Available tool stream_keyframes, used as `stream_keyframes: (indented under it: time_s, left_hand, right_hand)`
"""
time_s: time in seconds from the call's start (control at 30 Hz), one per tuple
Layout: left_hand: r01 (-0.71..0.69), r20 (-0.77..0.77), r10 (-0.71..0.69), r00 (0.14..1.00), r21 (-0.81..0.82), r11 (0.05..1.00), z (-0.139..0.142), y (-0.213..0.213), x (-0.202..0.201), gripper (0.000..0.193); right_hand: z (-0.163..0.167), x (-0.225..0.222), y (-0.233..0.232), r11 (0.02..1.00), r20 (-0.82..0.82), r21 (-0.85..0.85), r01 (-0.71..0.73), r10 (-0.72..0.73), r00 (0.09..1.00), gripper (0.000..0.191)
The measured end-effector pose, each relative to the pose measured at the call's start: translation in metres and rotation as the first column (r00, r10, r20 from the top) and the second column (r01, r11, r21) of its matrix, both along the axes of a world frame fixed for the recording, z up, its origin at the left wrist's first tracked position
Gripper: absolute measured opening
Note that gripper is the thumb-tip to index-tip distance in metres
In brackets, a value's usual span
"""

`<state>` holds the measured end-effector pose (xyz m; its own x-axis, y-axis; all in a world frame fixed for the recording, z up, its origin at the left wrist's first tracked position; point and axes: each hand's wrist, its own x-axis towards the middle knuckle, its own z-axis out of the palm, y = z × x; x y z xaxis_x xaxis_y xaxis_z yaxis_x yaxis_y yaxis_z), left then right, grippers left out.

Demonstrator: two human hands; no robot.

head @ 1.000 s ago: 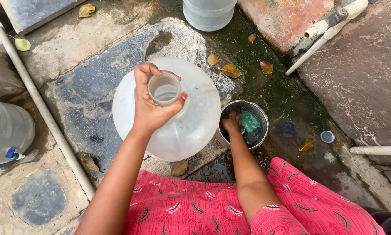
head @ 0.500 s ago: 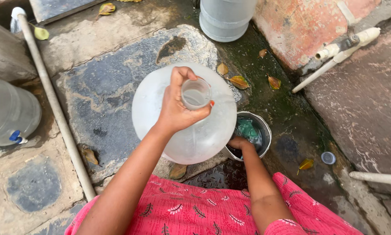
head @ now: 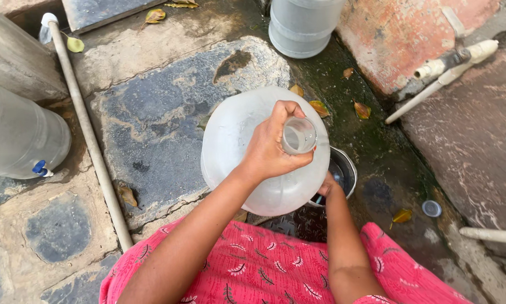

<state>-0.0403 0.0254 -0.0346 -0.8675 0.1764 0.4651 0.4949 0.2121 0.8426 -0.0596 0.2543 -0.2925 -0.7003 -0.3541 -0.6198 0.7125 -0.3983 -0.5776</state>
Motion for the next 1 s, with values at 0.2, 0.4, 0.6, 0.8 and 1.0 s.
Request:
stream_keyframes:
  time_s: [0.2, 0.4, 0.6, 0.8, 1.0]
  left_hand:
    - [0.015, -0.082, -0.015, 0.997, -0.006, 1.000, 0.009, -0.009, -0.008, 0.064]
    - [0.130, 0.074, -0.121, 0.990, -0.141, 0.981, 0.013, -0.015, 0.001, 0.071]
    - [0.303, 0.173, -0.259, 0.950, -0.321, 0.897, 0.008, 0.005, 0.013, 0.086]
    - [0.179, 0.006, -0.184, 0.983, -0.269, 0.946, -0.015, 0.031, 0.005, 0.077]
    - [0.180, 0.172, -0.120, 0.978, -0.396, 0.901, -0.028, 0.066, 0.000, 0.066]
  right_hand:
    - [0.039, 0.018, 0.006, 0.901, 0.147, -0.076, 0.427, -0.413, 0.899, 0.047]
    - [0.053, 0.033, 0.007, 0.665, 0.272, -0.416, 0.620, -0.559, 0.783, 0.022]
    - [0.070, 0.040, 0.008, 0.670, 0.260, -0.452, 0.588, -0.532, 0.806, 0.019]
    - [0.100, 0.040, 0.029, 0.658, 0.116, -0.474, 0.585, -0.611, 0.783, 0.019]
    - [0.155, 0.028, 0.050, 0.515, 0.113, -0.535, 0.670, -0.742, 0.661, 0.019]
